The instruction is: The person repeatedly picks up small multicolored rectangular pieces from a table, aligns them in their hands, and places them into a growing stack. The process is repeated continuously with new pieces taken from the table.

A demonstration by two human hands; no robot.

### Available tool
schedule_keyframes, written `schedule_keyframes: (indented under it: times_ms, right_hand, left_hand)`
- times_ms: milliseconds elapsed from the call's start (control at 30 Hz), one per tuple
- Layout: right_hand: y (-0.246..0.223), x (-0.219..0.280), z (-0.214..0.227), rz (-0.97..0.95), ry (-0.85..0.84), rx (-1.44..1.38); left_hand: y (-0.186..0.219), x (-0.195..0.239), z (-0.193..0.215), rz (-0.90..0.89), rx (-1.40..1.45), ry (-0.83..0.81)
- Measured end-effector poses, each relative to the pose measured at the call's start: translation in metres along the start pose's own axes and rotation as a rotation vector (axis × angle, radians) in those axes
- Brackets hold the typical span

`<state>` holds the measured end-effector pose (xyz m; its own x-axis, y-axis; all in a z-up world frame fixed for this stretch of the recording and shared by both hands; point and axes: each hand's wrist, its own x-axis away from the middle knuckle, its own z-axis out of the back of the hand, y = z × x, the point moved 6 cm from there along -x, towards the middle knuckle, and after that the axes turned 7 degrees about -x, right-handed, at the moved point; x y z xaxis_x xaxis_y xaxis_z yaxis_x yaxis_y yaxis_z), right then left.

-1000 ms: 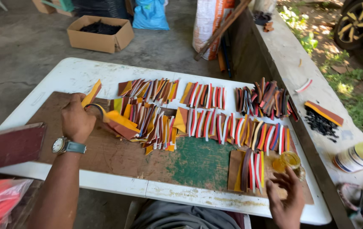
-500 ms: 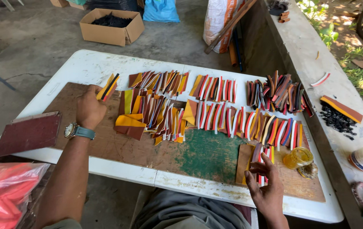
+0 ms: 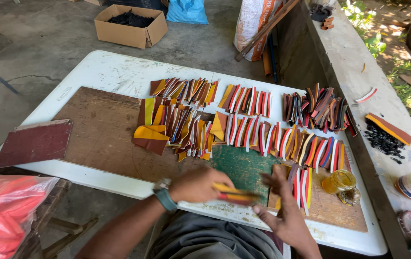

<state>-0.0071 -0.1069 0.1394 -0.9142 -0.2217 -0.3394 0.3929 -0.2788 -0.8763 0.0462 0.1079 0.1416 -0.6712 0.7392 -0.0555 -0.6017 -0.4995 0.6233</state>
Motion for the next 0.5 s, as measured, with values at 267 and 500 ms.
schedule_keyframes:
  times_ms: [267,500]
  right_hand:
    - [0.058,0.015,0.0,-0.288,0.191,-0.217]
    - [0.087,0.016,0.01,-0.247,0.451,-0.425]
  left_hand:
    - [-0.004,-0.04,-0.022,0.069,0.431,0.291]
    - [-0.009,-0.06,-0.109,0.048,1.477,0.522]
